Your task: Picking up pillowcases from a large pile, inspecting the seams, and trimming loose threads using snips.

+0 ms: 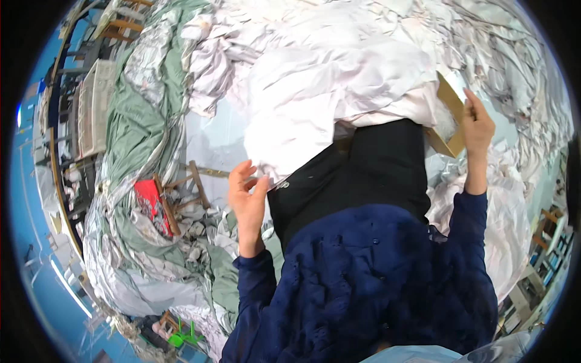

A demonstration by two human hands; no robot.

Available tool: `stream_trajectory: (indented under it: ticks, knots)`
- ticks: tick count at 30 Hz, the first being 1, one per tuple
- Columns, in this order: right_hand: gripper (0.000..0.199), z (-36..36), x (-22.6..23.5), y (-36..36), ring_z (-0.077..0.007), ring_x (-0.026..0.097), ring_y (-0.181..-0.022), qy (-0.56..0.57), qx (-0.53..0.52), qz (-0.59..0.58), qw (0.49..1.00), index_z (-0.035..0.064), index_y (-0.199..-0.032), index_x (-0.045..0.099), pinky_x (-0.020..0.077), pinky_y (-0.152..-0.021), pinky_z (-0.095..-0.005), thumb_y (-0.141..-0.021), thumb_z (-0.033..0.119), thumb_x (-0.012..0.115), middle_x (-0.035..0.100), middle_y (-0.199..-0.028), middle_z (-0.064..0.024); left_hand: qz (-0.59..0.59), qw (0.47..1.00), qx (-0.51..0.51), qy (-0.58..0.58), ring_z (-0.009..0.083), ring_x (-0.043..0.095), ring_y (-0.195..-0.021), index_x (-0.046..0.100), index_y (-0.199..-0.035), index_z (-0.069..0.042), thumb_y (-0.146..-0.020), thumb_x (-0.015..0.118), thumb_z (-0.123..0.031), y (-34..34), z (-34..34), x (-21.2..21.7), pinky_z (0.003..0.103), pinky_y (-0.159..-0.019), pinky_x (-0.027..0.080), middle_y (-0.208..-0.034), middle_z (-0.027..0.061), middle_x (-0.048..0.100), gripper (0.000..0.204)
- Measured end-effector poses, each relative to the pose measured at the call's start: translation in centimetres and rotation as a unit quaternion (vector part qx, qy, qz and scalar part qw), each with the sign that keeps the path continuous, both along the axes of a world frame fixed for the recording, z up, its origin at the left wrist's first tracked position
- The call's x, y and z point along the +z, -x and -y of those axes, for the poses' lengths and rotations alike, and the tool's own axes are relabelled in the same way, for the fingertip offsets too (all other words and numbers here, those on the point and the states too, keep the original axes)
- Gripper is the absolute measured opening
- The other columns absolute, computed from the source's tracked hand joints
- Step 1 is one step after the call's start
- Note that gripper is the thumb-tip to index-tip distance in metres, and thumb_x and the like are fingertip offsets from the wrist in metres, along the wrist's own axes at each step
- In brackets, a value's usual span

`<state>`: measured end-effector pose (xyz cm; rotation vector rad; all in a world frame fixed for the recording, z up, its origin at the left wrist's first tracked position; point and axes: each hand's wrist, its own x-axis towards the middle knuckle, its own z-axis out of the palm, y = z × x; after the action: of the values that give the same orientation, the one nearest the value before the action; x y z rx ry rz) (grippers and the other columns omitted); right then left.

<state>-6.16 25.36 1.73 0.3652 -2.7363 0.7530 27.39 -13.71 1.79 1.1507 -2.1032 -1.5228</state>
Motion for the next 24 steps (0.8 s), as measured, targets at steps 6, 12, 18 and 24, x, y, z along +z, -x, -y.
stream_trajectory:
  ticks: [6, 12, 18, 24]
  knots:
    - [0.058, 13.0, 0.7, -5.0, -0.0239, 0.070, -0.095, 0.026, 0.319, 0.063, 0.945, 0.0131, -0.126, 0.068, 0.0548, -0.077, -0.0334, -0.074, -0.014, 0.062, 0.065, -0.129, -0.0072, 0.043, 0.998, -0.047, -0.018, 0.0221, 0.062, -0.118, 0.062, -0.124, -0.005, -0.081, 0.059, 0.008, -4.2, 0.9, -4.0, 0.036, -0.094, 0.054, -0.130, 0.0091, 0.062, 0.045]
    - [0.035, 13.7, -1.4, -1.2, -0.0289, 0.068, -0.088, -0.067, 0.353, 0.027, 0.933, 0.0091, -0.113, 0.067, 0.0537, -0.077, -0.0341, -0.080, -0.004, 0.067, 0.066, -0.110, -0.0063, 0.019, 0.999, -0.046, -0.019, 0.0182, 0.064, -0.113, 0.063, -0.126, -0.004, -0.082, 0.059, 0.010, -5.3, 0.6, -6.3, 0.032, -0.092, 0.054, -0.125, 0.0069, 0.066, 0.046]
    - [0.024, 10.0, -0.4, 4.4, -0.0086, 0.058, -0.084, 0.214, 0.278, 0.131, 0.927, 0.0024, -0.112, 0.068, 0.0479, -0.077, -0.0240, -0.092, -0.007, 0.060, 0.063, -0.091, -0.0006, -0.031, 0.982, -0.013, 0.185, 0.0188, 0.065, -0.085, 0.064, -0.100, -0.001, -0.083, 0.066, 0.007, -1.9, 0.9, -5.8, 0.031, -0.076, 0.051, -0.099, 0.0072, 0.070, 0.019]
    - [0.023, 3.3, 5.8, 12.1, -0.0080, 0.064, -0.094, 0.315, 0.237, -0.036, 0.918, -0.0015, -0.119, 0.071, 0.0509, -0.082, -0.0220, -0.098, 0.003, 0.066, 0.072, -0.101, -0.0011, -0.137, 0.881, -0.060, 0.448, 0.0319, 0.059, -0.070, 0.060, -0.088, -0.005, -0.068, 0.069, 0.008, 4.1, 0.4, 0.7, 0.043, -0.064, 0.044, -0.080, 0.0111, 0.061, 0.025]
